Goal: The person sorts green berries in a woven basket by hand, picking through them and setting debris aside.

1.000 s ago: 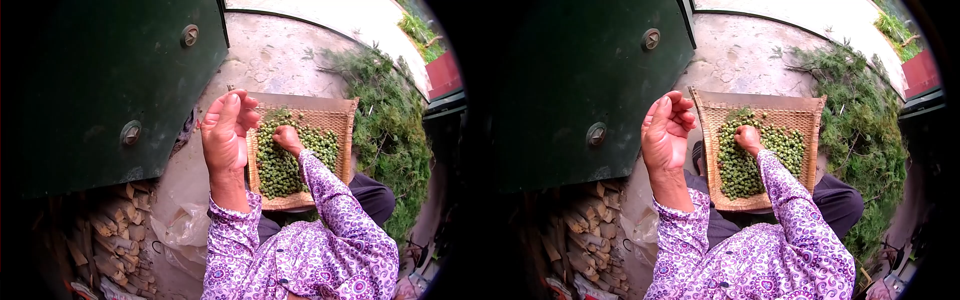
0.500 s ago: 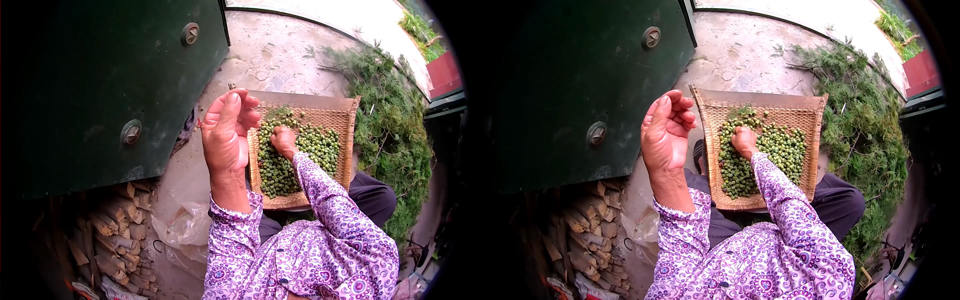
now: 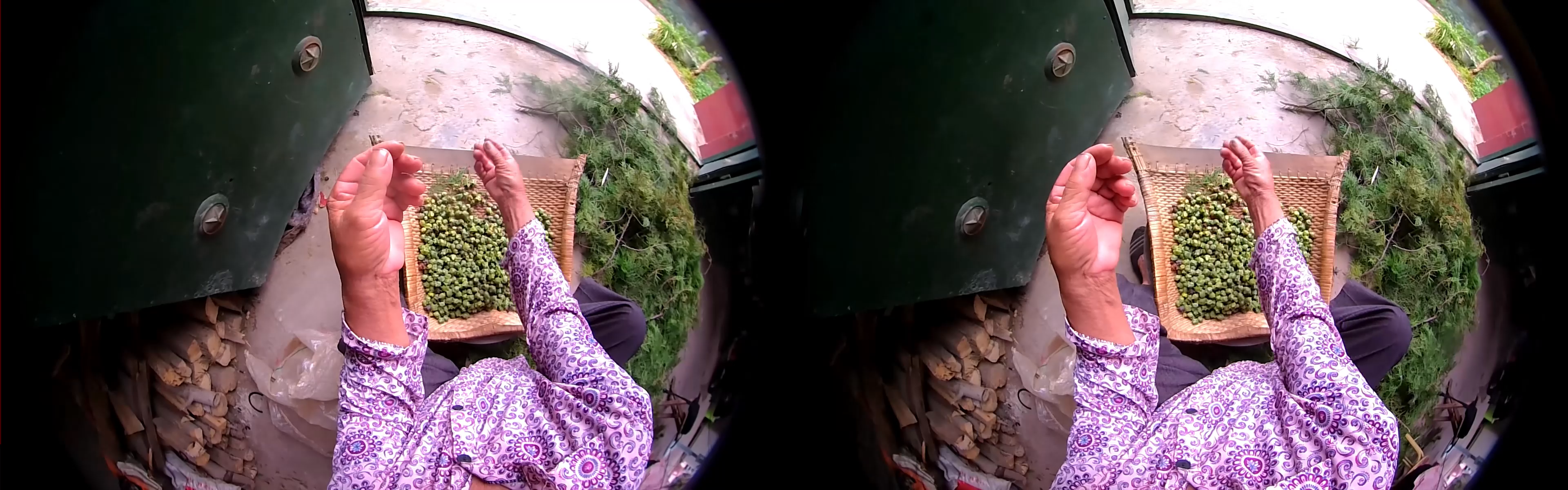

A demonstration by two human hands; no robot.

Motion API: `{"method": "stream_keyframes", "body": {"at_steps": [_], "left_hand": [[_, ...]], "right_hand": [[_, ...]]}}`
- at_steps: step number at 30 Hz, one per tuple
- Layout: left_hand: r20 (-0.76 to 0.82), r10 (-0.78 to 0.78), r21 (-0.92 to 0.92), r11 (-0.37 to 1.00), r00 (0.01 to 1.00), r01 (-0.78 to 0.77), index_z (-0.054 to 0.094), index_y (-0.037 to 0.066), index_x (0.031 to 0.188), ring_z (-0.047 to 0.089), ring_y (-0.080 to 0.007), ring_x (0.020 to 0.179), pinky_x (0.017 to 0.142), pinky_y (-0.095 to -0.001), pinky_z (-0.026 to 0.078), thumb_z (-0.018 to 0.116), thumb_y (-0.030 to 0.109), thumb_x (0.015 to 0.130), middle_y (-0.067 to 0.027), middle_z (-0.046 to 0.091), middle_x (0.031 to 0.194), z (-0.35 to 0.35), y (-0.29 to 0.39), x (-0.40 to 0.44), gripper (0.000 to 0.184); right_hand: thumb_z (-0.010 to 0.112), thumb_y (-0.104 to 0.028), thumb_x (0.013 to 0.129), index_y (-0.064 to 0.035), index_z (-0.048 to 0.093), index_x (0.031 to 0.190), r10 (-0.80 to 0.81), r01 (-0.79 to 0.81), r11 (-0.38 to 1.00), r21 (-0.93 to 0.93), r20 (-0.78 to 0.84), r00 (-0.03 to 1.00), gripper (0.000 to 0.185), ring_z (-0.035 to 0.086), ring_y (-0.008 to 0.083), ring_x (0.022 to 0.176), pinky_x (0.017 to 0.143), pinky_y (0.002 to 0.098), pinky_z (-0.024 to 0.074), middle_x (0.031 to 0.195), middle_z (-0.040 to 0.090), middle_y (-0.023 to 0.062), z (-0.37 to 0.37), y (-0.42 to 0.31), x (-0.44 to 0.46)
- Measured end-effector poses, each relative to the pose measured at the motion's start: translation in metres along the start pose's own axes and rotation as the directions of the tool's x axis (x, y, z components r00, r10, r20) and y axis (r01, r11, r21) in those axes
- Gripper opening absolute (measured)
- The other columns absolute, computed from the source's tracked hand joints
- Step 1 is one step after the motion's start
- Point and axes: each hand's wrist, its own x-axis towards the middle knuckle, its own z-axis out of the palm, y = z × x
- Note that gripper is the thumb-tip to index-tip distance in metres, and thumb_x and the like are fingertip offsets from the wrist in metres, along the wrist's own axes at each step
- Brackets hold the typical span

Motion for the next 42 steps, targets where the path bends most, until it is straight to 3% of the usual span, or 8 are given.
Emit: {"method": "stream_keyframes", "body": {"at_steps": [3, 6, 10, 12, 14, 24, 34, 42], "left_hand": [[-0.003, -0.004, 0.005, 1.000, 1.000, 0.004, 0.060, 0.001, 0.093, 0.059, -0.0110, 0.061, 0.055, -0.0217, 0.047, 0.055, 0.016, 0.086, -0.0089, 0.063, 0.079, 0.002, -0.001, 0.001, 0.017], [-0.007, -0.005, 0.008, 1.000, 1.000, 0.005, 0.060, 0.001, 0.093, 0.059, -0.0110, 0.061, 0.055, -0.0217, 0.047, 0.056, 0.016, 0.086, -0.0088, 0.063, 0.079, 0.002, -0.001, 0.002, 0.017], [-0.004, -0.015, 0.019, 1.000, 1.000, 0.015, 0.060, 0.001, 0.094, 0.059, -0.0110, 0.061, 0.056, -0.0216, 0.047, 0.056, 0.016, 0.085, -0.0090, 0.063, 0.080, 0.001, -0.002, 0.000, 0.018], [-0.002, -0.016, 0.024, 1.000, 1.000, 0.016, 0.060, 0.000, 0.094, 0.059, -0.0110, 0.061, 0.056, -0.0216, 0.047, 0.056, 0.016, 0.085, -0.0091, 0.063, 0.080, 0.001, -0.002, -0.001, 0.018], [-0.001, -0.012, 0.024, 1.000, 1.000, 0.012, 0.060, 0.000, 0.094, 0.059, -0.0111, 0.061, 0.056, -0.0216, 0.047, 0.056, 0.016, 0.085, -0.0091, 0.063, 0.080, 0.002, -0.002, 0.000, 0.018], [0.006, -0.020, 0.022, 1.000, 1.000, 0.020, 0.060, 0.001, 0.094, 0.058, -0.0119, 0.062, 0.057, -0.0227, 0.046, 0.056, 0.016, 0.086, -0.0092, 0.063, 0.080, 0.003, -0.003, 0.000, 0.018], [0.007, 0.000, 0.065, 0.998, 1.000, -0.001, 0.059, 0.000, 0.095, 0.056, -0.0151, 0.064, 0.058, -0.0276, 0.047, 0.053, 0.020, 0.087, -0.0112, 0.062, 0.081, -0.004, -0.001, 0.003, 0.022], [0.002, 0.026, 0.080, 0.996, 1.000, -0.026, 0.060, 0.002, 0.093, 0.055, -0.0145, 0.064, 0.058, -0.0276, 0.046, 0.056, 0.023, 0.086, -0.0090, 0.061, 0.080, -0.005, 0.004, 0.004, 0.023]], "right_hand": [[0.063, -0.010, 0.080, -0.0014, 0.055, 0.090, -0.034, 0.046, 0.965, -0.259, 0.052, 0.998, 0.015, 0.062, 0.0135, 0.067, 0.056, 0.0202, 0.0496, 0.074, 0.061, 0.0061, -0.004, 0.008, 0.015], [0.066, -0.011, 0.073, -0.0027, 0.061, 0.075, -0.011, 0.233, 0.446, -0.864, 0.254, 0.967, 0.010, 0.061, 0.0156, 0.064, 0.057, 0.0277, 0.0475, 0.073, 0.062, 0.0051, -0.032, 0.048, 0.005], [0.066, -0.013, 0.064, -0.0072, 0.063, 0.085, -0.131, 0.586, -0.068, -0.807, 0.590, 0.797, 0.022, 0.056, 0.0292, 0.083, 0.073, 0.0387, 0.0457, 0.088, 0.059, 0.0109, -0.046, 0.092, -0.024], [0.070, -0.017, 0.063, -0.0090, 0.061, 0.094, -0.088, 0.595, -0.202, -0.778, 0.620, 0.780, 0.033, 0.052, 0.0296, 0.094, 0.078, 0.0408, 0.0429, 0.100, 0.056, 0.0119, -0.032, 0.094, -0.042], [0.074, -0.025, 0.061, -0.0106, 0.059, 0.102, -0.072, 0.563, -0.203, -0.801, 0.586, 0.807, 0.046, 0.045, 0.0300, 0.104, 0.083, 0.0413, 0.0378, 0.111, 0.050, 0.0126, -0.036, 0.105, -0.046], [0.065, -0.037, 0.071, -0.0101, 0.056, 0.092, 0.172, 0.592, -0.315, -0.742, 0.569, 0.804, 0.035, 0.047, 0.0281, 0.092, 0.072, 0.0424, 0.0411, 0.095, 0.051, 0.0116, -0.050, 0.094, -0.071], [0.062, -0.034, 0.075, -0.0079, 0.056, 0.094, 0.300, 0.603, -0.226, -0.765, 0.534, 0.791, 0.033, 0.054, 0.0353, 0.077, 0.067, 0.0439, 0.0430, 0.080, 0.054, 0.0193, -0.066, 0.092, -0.099], [0.062, -0.030, 0.072, -0.0062, 0.055, 0.076, 0.245, 0.676, -0.230, -0.700, 0.631, 0.736, 0.025, 0.053, 0.0329, 0.077, 0.065, 0.0436, 0.0433, 0.076, 0.052, 0.0156, -0.073, 0.074, -0.142]]}}
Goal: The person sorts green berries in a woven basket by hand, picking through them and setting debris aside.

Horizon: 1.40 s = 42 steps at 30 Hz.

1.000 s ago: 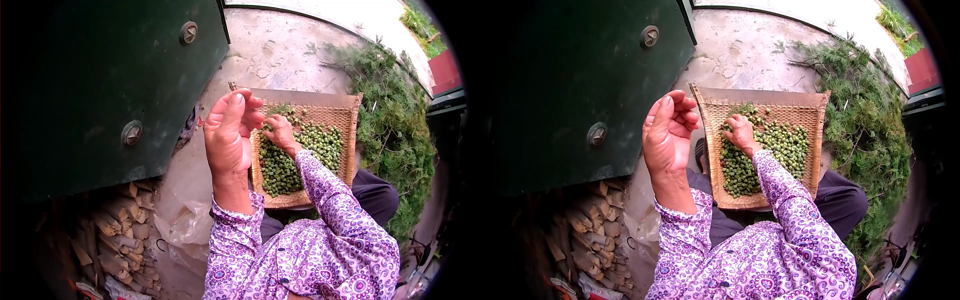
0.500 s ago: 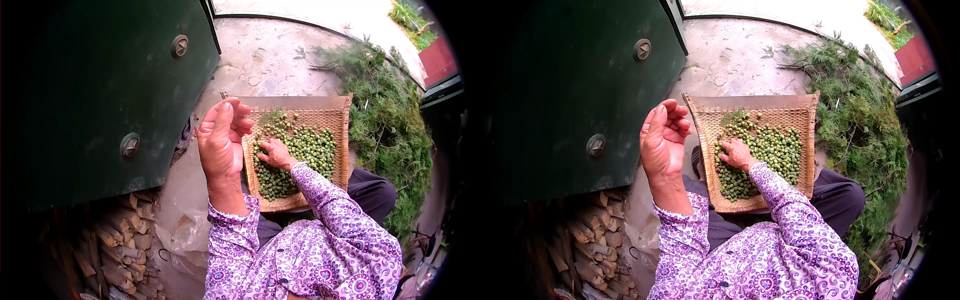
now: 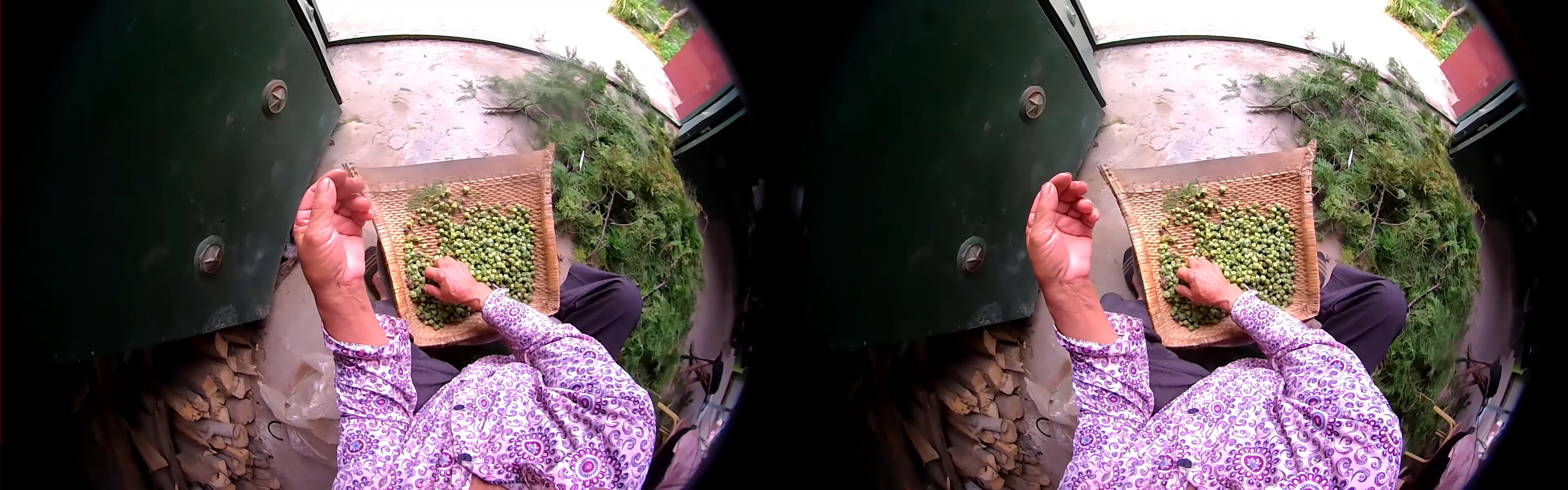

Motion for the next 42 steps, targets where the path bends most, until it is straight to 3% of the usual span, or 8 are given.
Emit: {"method": "stream_keyframes", "body": {"at_steps": [6, 10, 15, 18, 26, 33, 38, 42], "left_hand": [[0.004, -0.004, 0.003, 1.000, 1.000, 0.004, 0.059, 0.003, 0.094, 0.055, -0.0137, 0.064, 0.058, -0.0273, 0.045, 0.054, 0.022, 0.087, -0.0086, 0.061, 0.081, -0.004, 0.000, 0.002, 0.022], [0.012, -0.007, 0.005, 1.000, 1.000, 0.007, 0.060, 0.003, 0.093, 0.055, -0.0140, 0.064, 0.057, -0.0274, 0.045, 0.054, 0.022, 0.086, -0.0084, 0.062, 0.080, -0.003, 0.000, 0.004, 0.021], [-0.004, -0.015, 0.002, 1.000, 1.000, 0.015, 0.060, 0.001, 0.091, 0.058, -0.0146, 0.060, 0.055, -0.0269, 0.048, 0.056, 0.019, 0.085, -0.0105, 0.062, 0.077, -0.003, -0.004, 0.009, 0.019], [-0.013, -0.034, 0.046, 0.998, 0.999, 0.035, 0.060, 0.002, 0.091, 0.057, -0.0144, 0.059, 0.054, -0.0264, 0.048, 0.056, 0.019, 0.085, -0.0097, 0.062, 0.077, -0.003, -0.009, 0.009, 0.019], [-0.091, -0.174, 0.229, 0.955, 0.980, 0.191, 0.059, 0.005, 0.087, 0.057, -0.0135, 0.056, 0.049, -0.0252, 0.047, 0.056, 0.021, 0.085, -0.0068, 0.062, 0.073, -0.028, -0.040, -0.006, 0.016], [-0.220, -0.299, 0.284, 0.891, 0.929, 0.354, 0.057, 0.006, 0.085, 0.056, -0.0142, 0.056, 0.048, -0.0264, 0.047, 0.057, 0.026, 0.084, -0.0058, 0.060, 0.073, -0.065, -0.092, -0.055, 0.019], [-0.230, -0.315, 0.261, 0.892, 0.921, 0.370, 0.057, 0.008, 0.085, 0.056, -0.0145, 0.060, 0.051, -0.0288, 0.047, 0.057, 0.028, 0.084, -0.0047, 0.061, 0.074, -0.082, -0.090, -0.088, 0.021], [-0.216, -0.264, 0.265, 0.911, 0.940, 0.317, 0.059, 0.010, 0.084, 0.056, -0.0139, 0.061, 0.053, -0.0284, 0.047, 0.055, 0.029, 0.086, -0.0028, 0.061, 0.076, -0.081, -0.069, -0.108, 0.020]], "right_hand": [[0.063, -0.024, 0.068, -0.0077, 0.053, 0.069, -0.119, 0.119, 0.992, -0.047, 0.011, 0.993, 0.019, 0.052, 0.0278, 0.074, 0.062, 0.0405, 0.0423, 0.073, 0.051, 0.0099, -0.015, 0.006, -0.036], [0.062, -0.023, 0.068, -0.0070, 0.056, 0.072, -0.090, 0.090, 0.995, -0.052, 0.003, 0.996, 0.018, 0.053, 0.0278, 0.077, 0.067, 0.0409, 0.0429, 0.077, 0.054, 0.0092, -0.033, 0.031, -0.060], [0.062, -0.025, 0.069, -0.0058, 0.061, 0.078, 0.094, -0.073, 0.981, -0.180, 0.108, 0.990, 0.021, 0.054, 0.0281, 0.086, 0.074, 0.0406, 0.0443, 0.089, 0.058, 0.0107, -0.080, 0.044, -0.085], [0.062, -0.023, 0.069, -0.0045, 0.062, 0.081, 0.139, -0.145, 0.985, -0.094, -0.065, 0.988, 0.022, 0.054, 0.0288, 0.087, 0.075, 0.0412, 0.0452, 0.090, 0.058, 0.0125, -0.101, 0.056, -0.105], [0.064, -0.020, 0.068, -0.0036, 0.062, 0.088, 0.276, -0.294, 0.953, -0.068, -0.196, 0.941, 0.026, 0.056, 0.0303, 0.084, 0.075, 0.0387, 0.0456, 0.085, 0.056, 0.0132, -0.176, 0.060, -0.161], [0.064, -0.015, 0.069, 0.0004, 0.060, 0.091, 0.238, -0.239, 0.970, 0.045, -0.376, 0.896, 0.027, 0.056, 0.0296, 0.081, 0.072, 0.0354, 0.0463, 0.087, 0.057, 0.0149, -0.214, 0.056, -0.205], [0.065, -0.014, 0.071, -0.0004, 0.060, 0.092, 0.210, -0.214, 0.976, 0.045, -0.467, 0.859, 0.026, 0.057, 0.0262, 0.079, 0.071, 0.0330, 0.0461, 0.086, 0.056, 0.0141, -0.219, 0.073, -0.231], [0.065, -0.021, 0.071, -0.0017, 0.061, 0.090, 0.317, -0.276, 0.948, 0.157, -0.481, 0.817, 0.028, 0.057, 0.0295, 0.080, 0.071, 0.0366, 0.0451, 0.083, 0.058, 0.0159, -0.219, 0.084, -0.246]]}}
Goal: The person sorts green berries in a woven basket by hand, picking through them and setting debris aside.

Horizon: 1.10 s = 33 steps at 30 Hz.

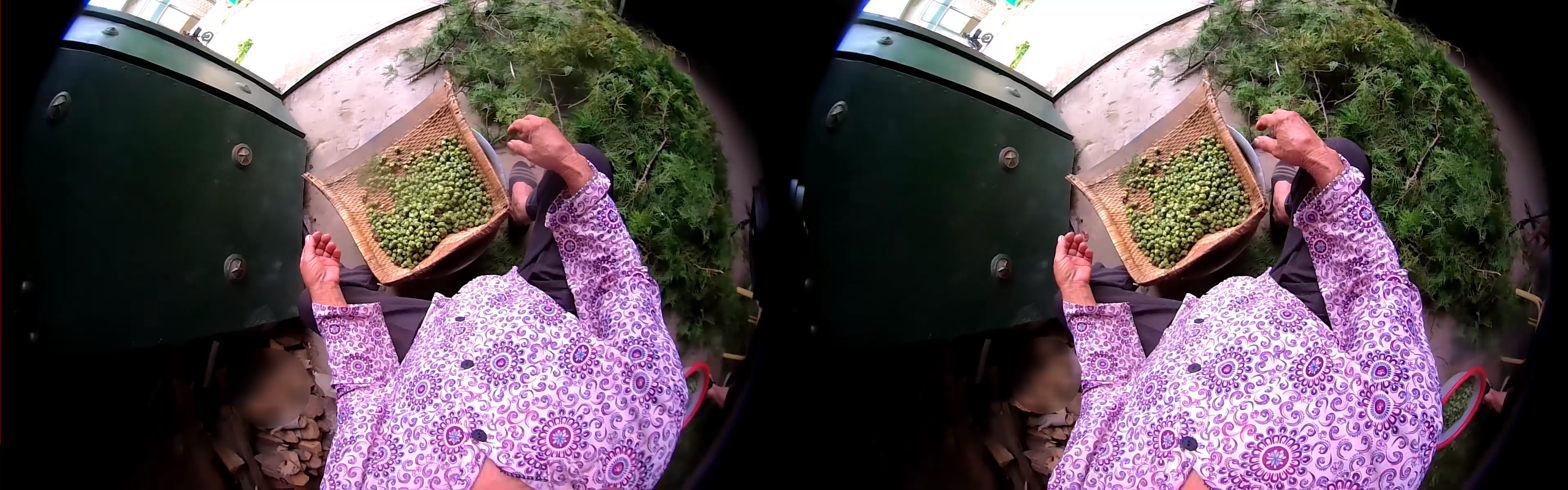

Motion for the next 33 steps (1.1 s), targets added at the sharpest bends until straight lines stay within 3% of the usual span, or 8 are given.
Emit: {"method": "stream_keyframes", "body": {"at_steps": [6, 14, 20, 24, 30, 33], "left_hand": [[-0.029, 0.087, -0.043, 0.995, 0.996, -0.088, 0.060, 0.008, 0.086, 0.056, -0.0135, 0.062, 0.055, -0.0274, 0.047, 0.054, 0.027, 0.086, -0.0036, 0.062, 0.077, 0.001, 0.022, -0.036, 0.020], [0.008, 0.206, -0.084, 0.975, 0.978, -0.205, 0.061, 0.007, 0.088, 0.056, -0.0149, 0.066, 0.059, -0.0300, 0.047, 0.051, 0.028, 0.088, -0.0057, 0.063, 0.081, -0.016, 0.049, -0.071, 0.023], [0.054, 0.198, -0.218, 0.959, 0.979, -0.182, 0.061, 0.007, 0.088, 0.056, -0.0148, 0.066, 0.059, -0.0301, 0.047, 0.053, 0.026, 0.087, -0.0057, 0.063, 0.080, -0.022, 0.050, -0.082, 0.021], [0.055, 0.208, -0.221, 0.956, 0.977, -0.191, 0.061, 0.007, 0.088, 0.056, -0.0150, 0.066, 0.059, -0.0297, 0.047, 0.053, 0.026, 0.087, -0.0054, 0.062, 0.080, -0.018, 0.049, -0.090, 0.021], [0.034, 0.256, -0.237, 0.941, 0.966, -0.241, 0.061, 0.006, 0.088, 0.055, -0.0152, 0.067, 0.059, -0.0294, 0.046, 0.053, 0.027, 0.086, -0.0061, 0.062, 0.081, -0.025, 0.057, -0.107, 0.023], [0.092, 0.257, -0.267, 0.937, 0.962, -0.225, 0.061, 0.006, 0.089, 0.056, -0.0159, 0.067, 0.060, -0.0298, 0.046, 0.053, 0.027, 0.087, -0.0063, 0.063, 0.082, -0.022, 0.066, -0.111, 0.023]], "right_hand": [[0.063, -0.021, 0.073, 0.0005, 0.060, 0.094, 0.057, -0.056, 0.996, 0.075, -0.011, 0.998, 0.031, 0.058, 0.0288, 0.077, 0.071, 0.0360, 0.0460, 0.083, 0.060, 0.0175, -0.004, 0.007, -0.005], [0.063, -0.020, 0.072, 0.0001, 0.060, 0.095, -0.024, 0.022, 0.998, 0.054, 0.038, 0.999, 0.031, 0.060, 0.0278, 0.075, 0.069, 0.0345, 0.0478, 0.084, 0.059, 0.0182, 0.011, -0.002, 0.010], [0.062, -0.017, 0.072, 0.0004, 0.060, 0.094, -0.098, 0.094, 0.993, 0.067, 0.057, 0.994, 0.028, 0.060, 0.0270, 0.074, 0.068, 0.0349, 0.0478, 0.081, 0.060, 0.0176, 0.018, -0.001, 0.010], [0.063, -0.017, 0.072, 0.0001, 0.060, 0.094, -0.052, 0.046, 0.997, 0.060, 0.097, 0.994, 0.028, 0.059, 0.0270, 0.076, 0.070, 0.0345, 0.0468, 0.082, 0.060, 0.0175, 0.013, -0.006, 0.008], [0.061, -0.013, 0.075, 0.0019, 0.060, 0.093, 0.043, -0.070, 0.971, 0.227, 0.124, 0.991, 0.024, 0.060, 0.0207, 0.079, 0.071, 0.0307, 0.0472, 0.085, 0.062, 0.0136, 0.009, -0.014, 0.011], [0.061, -0.013, 0.076, 0.0029, 0.060, 0.094, 0.006, -0.036, 0.951, 0.306, 0.097, 0.995, 0.024, 0.060, 0.0183, 0.079, 0.071, 0.0293, 0.0474, 0.087, 0.063, 0.0126, 0.015, -0.011, 0.018]]}}
